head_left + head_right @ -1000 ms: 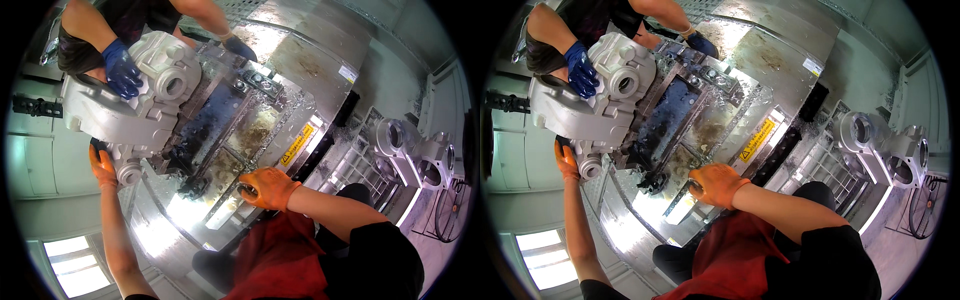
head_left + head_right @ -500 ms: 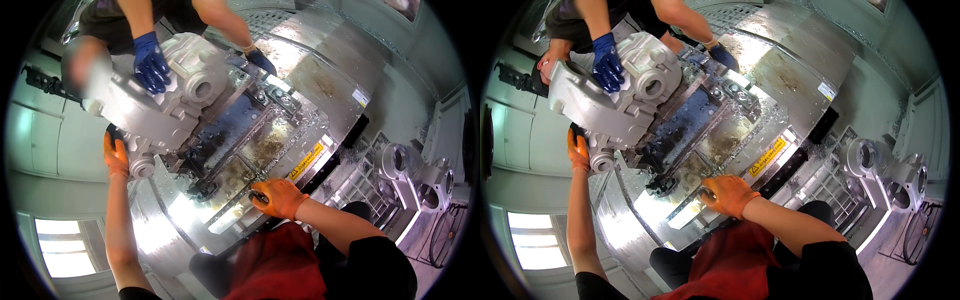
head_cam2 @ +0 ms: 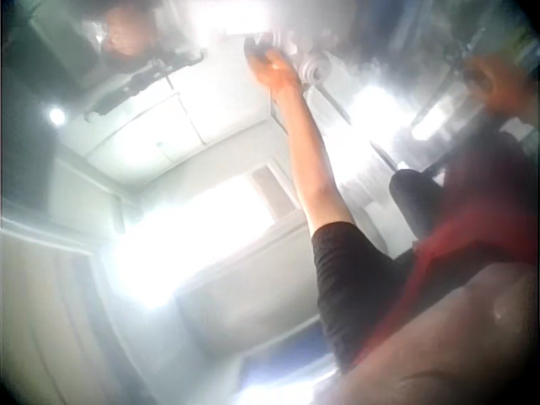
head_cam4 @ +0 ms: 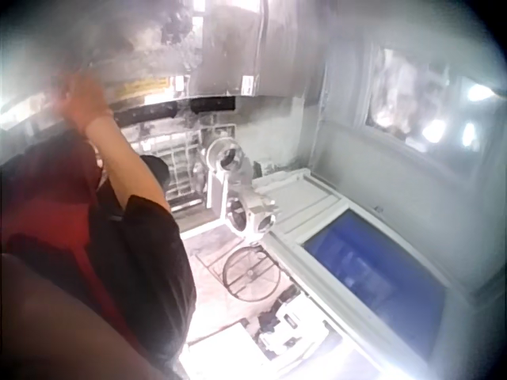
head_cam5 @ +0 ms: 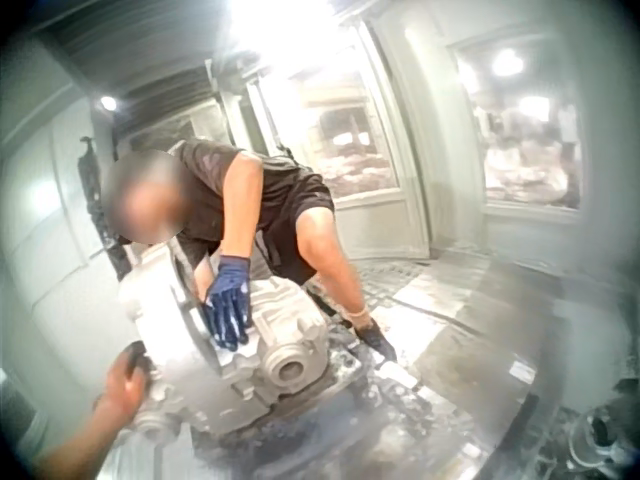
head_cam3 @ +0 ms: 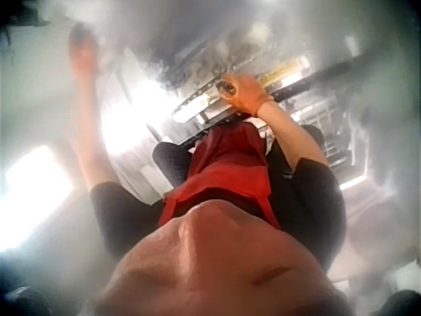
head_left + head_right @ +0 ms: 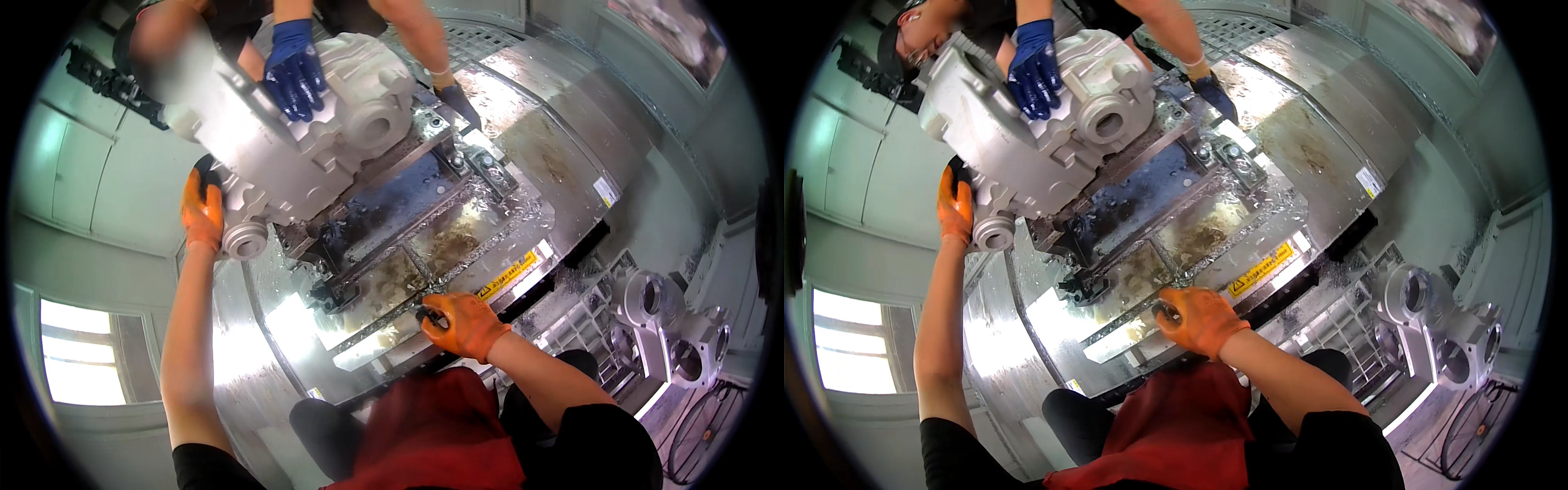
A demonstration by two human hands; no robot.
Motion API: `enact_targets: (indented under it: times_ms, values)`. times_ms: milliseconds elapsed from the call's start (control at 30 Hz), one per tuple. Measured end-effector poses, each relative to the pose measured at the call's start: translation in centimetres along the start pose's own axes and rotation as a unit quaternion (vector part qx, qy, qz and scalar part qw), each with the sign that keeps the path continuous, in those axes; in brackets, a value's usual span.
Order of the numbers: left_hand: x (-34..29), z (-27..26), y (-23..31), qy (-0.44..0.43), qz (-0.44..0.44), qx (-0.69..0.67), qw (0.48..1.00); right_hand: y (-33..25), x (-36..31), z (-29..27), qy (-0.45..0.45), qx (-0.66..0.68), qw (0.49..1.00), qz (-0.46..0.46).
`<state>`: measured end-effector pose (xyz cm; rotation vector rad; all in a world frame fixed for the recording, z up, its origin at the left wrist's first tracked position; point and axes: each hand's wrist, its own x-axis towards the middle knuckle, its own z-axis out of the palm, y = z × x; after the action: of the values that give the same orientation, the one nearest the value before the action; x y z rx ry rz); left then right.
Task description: The person cleans a large metal housing inside an industrial enclosure by hand using a brush and a cleaning solution, wiping away metal shavings and debris while another person assists by holding the part in place.
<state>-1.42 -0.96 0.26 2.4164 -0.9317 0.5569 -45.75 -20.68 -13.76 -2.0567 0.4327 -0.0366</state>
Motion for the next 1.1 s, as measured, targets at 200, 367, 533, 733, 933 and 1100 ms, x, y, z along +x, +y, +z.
enact_targets:
  times_ms: [200, 367, 533, 733, 933, 1100]
  values:
    - [-0.2, 0.0, 1.1, 0.035, 0.003, 0.075, 0.997, 0.1, 0.1, 0.3, 0.022, -0.014, 0.999, -0.020]
    - [-0.3, -1.0, 4.9, 0.012, 0.014, 0.014, 1.000, 0.8, 0.1, 0.3, 0.027, -0.013, 0.999, -0.028]
    - [0.0, -0.5, 1.2, 0.021, 0.004, -0.009, 1.000, 1.1, 0.2, 1.0, 0.036, -0.036, 0.998, -0.037]
    - [0.2, 0.2, 1.6, 0.012, -0.035, 0.010, 0.999, 0.5, 0.2, 0.7, 0.024, -0.015, 0.999, -0.024]
    - [0.8, 0.3, -1.6, 0.013, 0.006, -0.048, 0.999, 0.5, 0.0, 1.6, 0.027, -0.015, 0.999, -0.021]
    - [0.5, 0.6, -1.1, 0.011, -0.025, -0.065, 0.998, 0.4, 0.0, 1.4, 0.009, -0.011, 1.000, -0.010]
